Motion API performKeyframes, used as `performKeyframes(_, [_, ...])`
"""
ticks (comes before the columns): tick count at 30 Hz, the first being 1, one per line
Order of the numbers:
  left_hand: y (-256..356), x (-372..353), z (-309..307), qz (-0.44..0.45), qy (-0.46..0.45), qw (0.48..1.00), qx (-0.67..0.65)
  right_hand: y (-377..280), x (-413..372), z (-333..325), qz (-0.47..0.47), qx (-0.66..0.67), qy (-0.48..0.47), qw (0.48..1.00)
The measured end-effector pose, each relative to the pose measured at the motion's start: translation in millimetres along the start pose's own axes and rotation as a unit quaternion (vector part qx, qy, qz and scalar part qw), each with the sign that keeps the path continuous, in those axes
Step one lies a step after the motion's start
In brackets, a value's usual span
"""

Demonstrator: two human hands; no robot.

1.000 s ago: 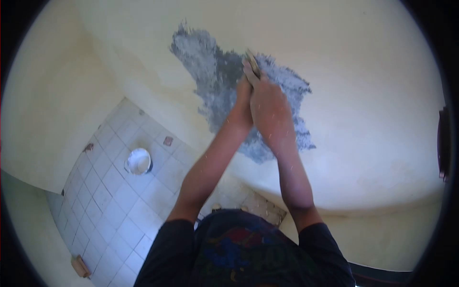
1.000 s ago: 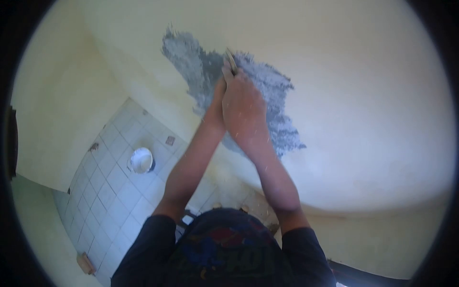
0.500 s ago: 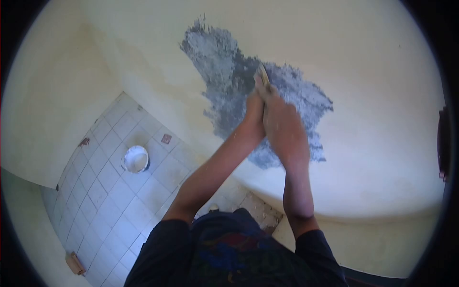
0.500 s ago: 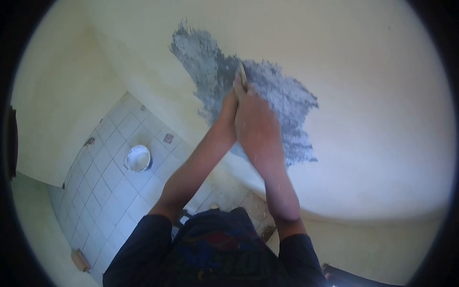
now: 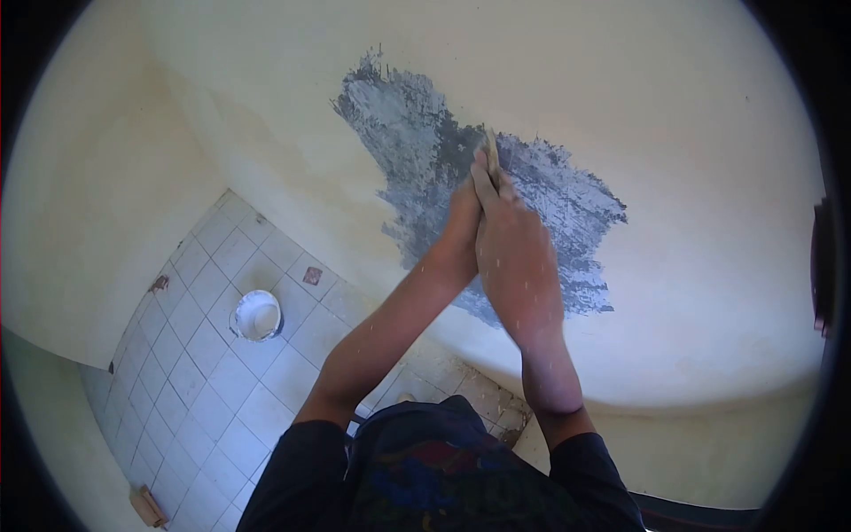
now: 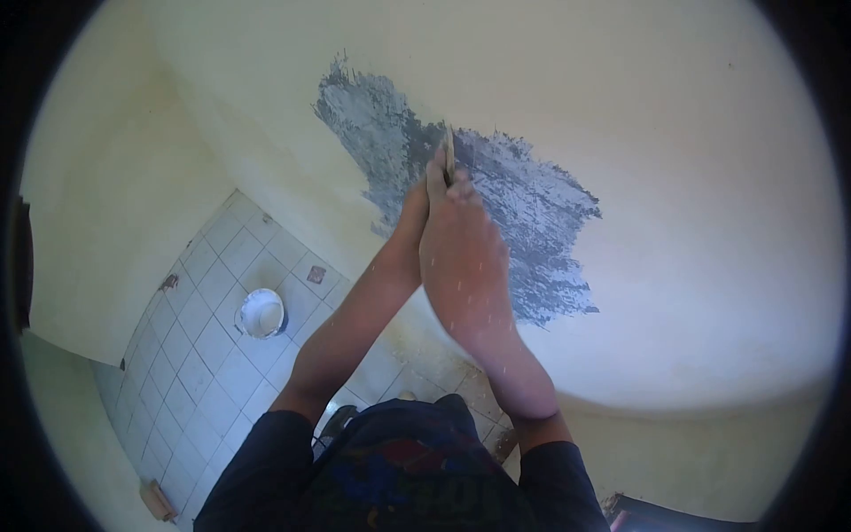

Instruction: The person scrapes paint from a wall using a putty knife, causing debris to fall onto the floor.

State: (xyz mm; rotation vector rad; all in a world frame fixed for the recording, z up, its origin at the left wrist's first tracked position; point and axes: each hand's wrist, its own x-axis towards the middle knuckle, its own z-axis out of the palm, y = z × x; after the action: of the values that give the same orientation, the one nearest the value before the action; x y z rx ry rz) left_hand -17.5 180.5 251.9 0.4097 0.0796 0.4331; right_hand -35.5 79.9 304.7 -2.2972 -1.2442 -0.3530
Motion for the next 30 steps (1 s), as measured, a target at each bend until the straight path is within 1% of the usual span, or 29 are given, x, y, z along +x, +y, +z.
performKeyframes(1, [-2, -4, 1, -0.009, -0.008, 1.0, 0.024, -6, -3, -4, 0.02, -0.004, -0.013, 1.0])
performKeyframes(3, [2, -2, 0, -0.02, -0.01, 0.999, 0.045, -4, 18, 2, 0.008, 0.018, 0.001, 1.0])
performKeyframes(5, [15, 10, -7, 0.048, 0.003, 0.998, 0.04, -3, 16, 8, 0.0, 0.038, 0.003, 0.999])
performKeyframes(6, [14, 8, -9, 0.048, 0.001, 0.998, 0.04, -6, 16, 8, -0.012, 0.026, 0.003, 1.0])
performKeyframes(8, [16, 8, -12, -0.023, -0.08, 0.996, 0.018, -9, 23, 5, -0.023, 0.015, 0.011, 1.0])
performKeyframes(9, [22, 17, -14, -0.023, -0.081, 0.996, 0.021, -10, 26, 6, -0.005, 0.027, 0.017, 0.999])
performKeyframes(11, [22, 28, -31, 0.059, -0.065, 0.99, 0.114, -8, 18, 14, 0.02, 0.04, -0.001, 0.999])
performKeyframes(12, [20, 15, -23, 0.059, -0.063, 0.99, 0.113, -5, 21, 17, -0.021, 0.039, 0.012, 0.999])
performKeyframes(13, [21, -3, -2, 0.053, -0.008, 0.991, 0.121, -4, 23, 18, -0.063, 0.038, 0.031, 0.997])
performKeyframes(14, [24, -12, 11, 0.048, 0.045, 0.989, 0.129, -8, 24, 13, -0.062, 0.039, 0.036, 0.997])
performKeyframes(15, [28, 0, 4, 0.05, 0.041, 0.989, 0.133, -13, 25, 9, -0.029, 0.024, 0.018, 0.999])
performKeyframes(16, [30, 20, -14, 0.091, -0.01, 0.98, 0.178, -16, 22, 8, 0.005, 0.009, -0.004, 1.0])
performKeyframes(17, [24, 23, -34, 0.125, -0.05, 0.967, 0.216, -14, 19, 13, 0.01, 0.009, -0.016, 1.0])
performKeyframes(18, [16, 13, -40, 0.118, -0.041, 0.969, 0.211, -10, 23, 19, -0.005, 0.015, -0.037, 0.999])
performKeyframes(19, [20, 13, -36, 0.07, -0.064, 0.987, 0.133, -10, 33, 18, -0.028, 0.019, -0.042, 0.999])
performKeyframes(20, [26, 16, -28, 0.021, -0.091, 0.994, 0.058, -11, 30, 17, -0.031, 0.017, -0.03, 0.999])
performKeyframes(21, [29, 17, -18, 0.023, -0.098, 0.993, 0.063, -15, 17, 17, -0.028, -0.025, 0.041, 0.998])
performKeyframes(22, [29, 15, -12, 0.04, -0.047, 0.987, 0.147, -18, 10, 19, -0.024, -0.066, 0.109, 0.992])
performKeyframes(23, [28, 9, -10, 0.055, 0.011, 0.973, 0.226, -16, 17, 23, -0.024, -0.065, 0.109, 0.992])
performKeyframes(24, [26, 8, -27, 0.05, 0.02, 0.974, 0.222, -12, 24, 28, -0.03, -0.051, 0.078, 0.995])
performKeyframes(25, [28, 16, -49, 0.001, -0.121, 0.985, 0.12, -9, 29, 31, -0.038, -0.039, 0.053, 0.997])
performKeyframes(26, [36, 27, -52, -0.045, -0.27, 0.962, 0.022, -11, 27, 30, -0.042, -0.041, 0.063, 0.996])
performKeyframes(27, [38, 29, -41, -0.045, -0.279, 0.959, 0.028, -16, 17, 31, -0.032, -0.077, 0.099, 0.992])
performKeyframes(28, [35, 28, -30, -0.017, -0.164, 0.984, 0.069, -18, 15, 32, -0.022, -0.113, 0.133, 0.984])
performKeyframes(29, [32, 22, -23, 0.012, -0.044, 0.993, 0.105, -17, 29, 34, -0.023, -0.113, 0.139, 0.984])
performKeyframes(30, [24, 14, -32, 0.007, -0.038, 0.994, 0.102, -14, 41, 38, -0.027, -0.069, 0.081, 0.994])
